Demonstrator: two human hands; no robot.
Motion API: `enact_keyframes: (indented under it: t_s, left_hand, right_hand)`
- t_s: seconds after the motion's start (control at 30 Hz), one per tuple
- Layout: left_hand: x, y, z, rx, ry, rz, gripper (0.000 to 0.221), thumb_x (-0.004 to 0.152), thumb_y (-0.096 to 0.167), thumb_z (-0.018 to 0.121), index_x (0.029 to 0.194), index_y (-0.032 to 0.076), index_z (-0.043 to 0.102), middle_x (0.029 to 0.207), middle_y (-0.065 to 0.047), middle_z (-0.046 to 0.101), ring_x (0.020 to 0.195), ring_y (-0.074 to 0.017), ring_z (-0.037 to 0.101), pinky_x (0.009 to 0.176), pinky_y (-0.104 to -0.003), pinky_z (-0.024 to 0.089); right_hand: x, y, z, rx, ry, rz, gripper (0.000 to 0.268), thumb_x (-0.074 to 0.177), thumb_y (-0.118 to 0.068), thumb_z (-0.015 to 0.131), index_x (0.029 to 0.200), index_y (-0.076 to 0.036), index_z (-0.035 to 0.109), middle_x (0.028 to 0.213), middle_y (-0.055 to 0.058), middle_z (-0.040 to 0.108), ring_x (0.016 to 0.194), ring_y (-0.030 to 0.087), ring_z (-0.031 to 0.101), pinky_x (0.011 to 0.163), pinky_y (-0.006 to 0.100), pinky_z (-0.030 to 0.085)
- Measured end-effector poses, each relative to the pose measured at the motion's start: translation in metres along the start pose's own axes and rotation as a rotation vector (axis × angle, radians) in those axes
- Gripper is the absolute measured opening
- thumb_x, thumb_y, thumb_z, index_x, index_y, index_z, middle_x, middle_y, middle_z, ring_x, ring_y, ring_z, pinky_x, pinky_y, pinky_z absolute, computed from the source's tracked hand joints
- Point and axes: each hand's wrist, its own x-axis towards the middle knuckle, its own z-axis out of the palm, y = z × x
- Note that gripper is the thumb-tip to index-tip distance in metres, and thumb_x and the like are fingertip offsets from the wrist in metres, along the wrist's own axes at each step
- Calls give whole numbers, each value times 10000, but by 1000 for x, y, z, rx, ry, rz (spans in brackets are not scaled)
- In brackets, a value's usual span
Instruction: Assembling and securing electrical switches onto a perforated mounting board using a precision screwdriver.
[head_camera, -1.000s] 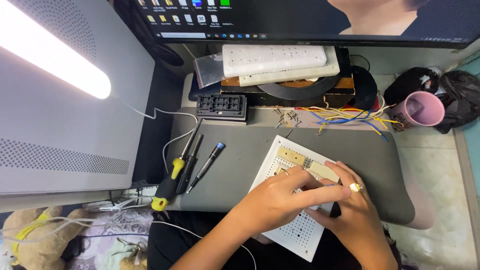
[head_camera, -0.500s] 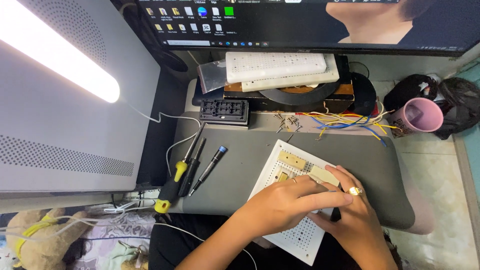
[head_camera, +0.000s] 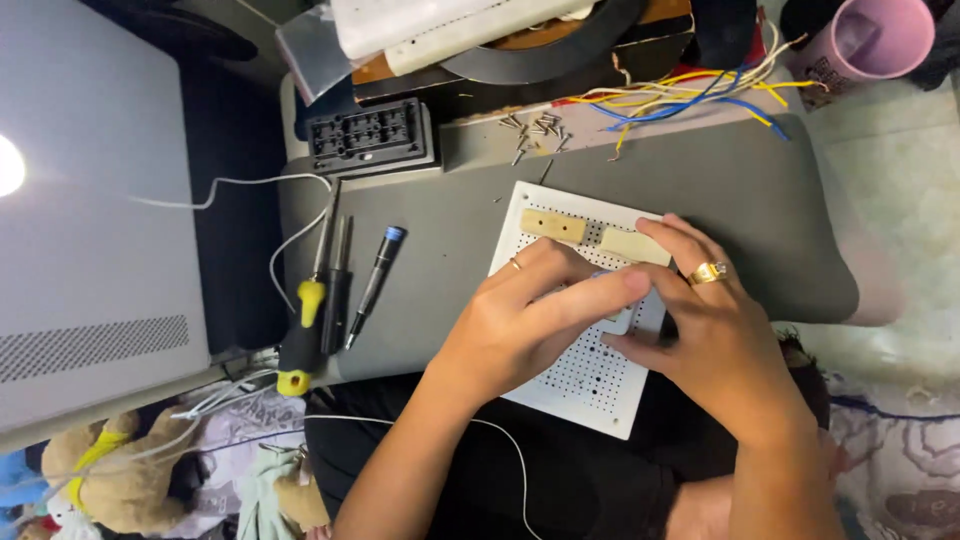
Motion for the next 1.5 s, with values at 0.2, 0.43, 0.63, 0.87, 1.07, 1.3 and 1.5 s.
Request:
enact_keyframes:
  t_s: [0.2,0.43,0.63,0.87,1.07,1.3,1.5]
  left_hand:
    - [2,0,-1,-112,-44,12,323,1085,-68,509,1355,109,492,1045,-100,626,859,-246,568,845,-332,495]
    - [4,-1,-4,-55,-20,-1,356,1048,-16,669,1342,99,504,931,-79,566,803,-240,506,786,-325,469]
    - [5,0,-4,-101,-40,16,313,1080,-39,565,1343,94,462,1039,-132,634,892,-274,622,843,-335,525]
    - [7,-4,-3,-120,-42,8,234,1074,-11,517,1278,100,489,1062,-159,661,915,-311,650,841,-350,572]
    - [-2,-13,-2,-355,213,29,461,1060,6,492,1418,202,278,1073,-243,631,892,-328,700,810,-399,581]
    - [-1,-11,-41,-141,325,-422,329,1109,235,371,1396,95,449,1172,-137,583,682,-168,697,560,-254,483]
    - [-7,-13,-46,130,4,-655,326,827,-100,415,1092,10,570,897,-140,440,776,-320,547,738,-401,439]
  right_hand:
    - [0,-1,-1,34,0,-33,493,687,-250,798,1095,-73,586,1445,114,447,1404,351,363,1095,467,373]
    - [2,-1,-2,36,0,-26,504,699,-267,806,1087,-53,565,1452,122,434,1405,356,375,1041,471,429]
    - [3,-1,-2,25,26,-59,476,718,-233,800,1088,-41,569,1432,150,454,1393,385,400,1060,486,428]
    - [5,0,-3,15,35,-91,445,745,-223,796,1071,-9,581,1420,165,459,1386,402,416,1092,496,420]
    - [5,4,1,-17,53,-137,514,727,-221,834,1103,-6,557,1408,190,466,1368,443,455,1108,536,433]
    - [7,1,2,-22,62,-194,451,761,-216,808,1060,62,617,1369,252,514,1346,467,489,1150,539,401]
    - [6,-2,5,-67,63,-203,502,755,-251,812,1096,76,640,1379,298,532,1358,495,518,1177,555,425]
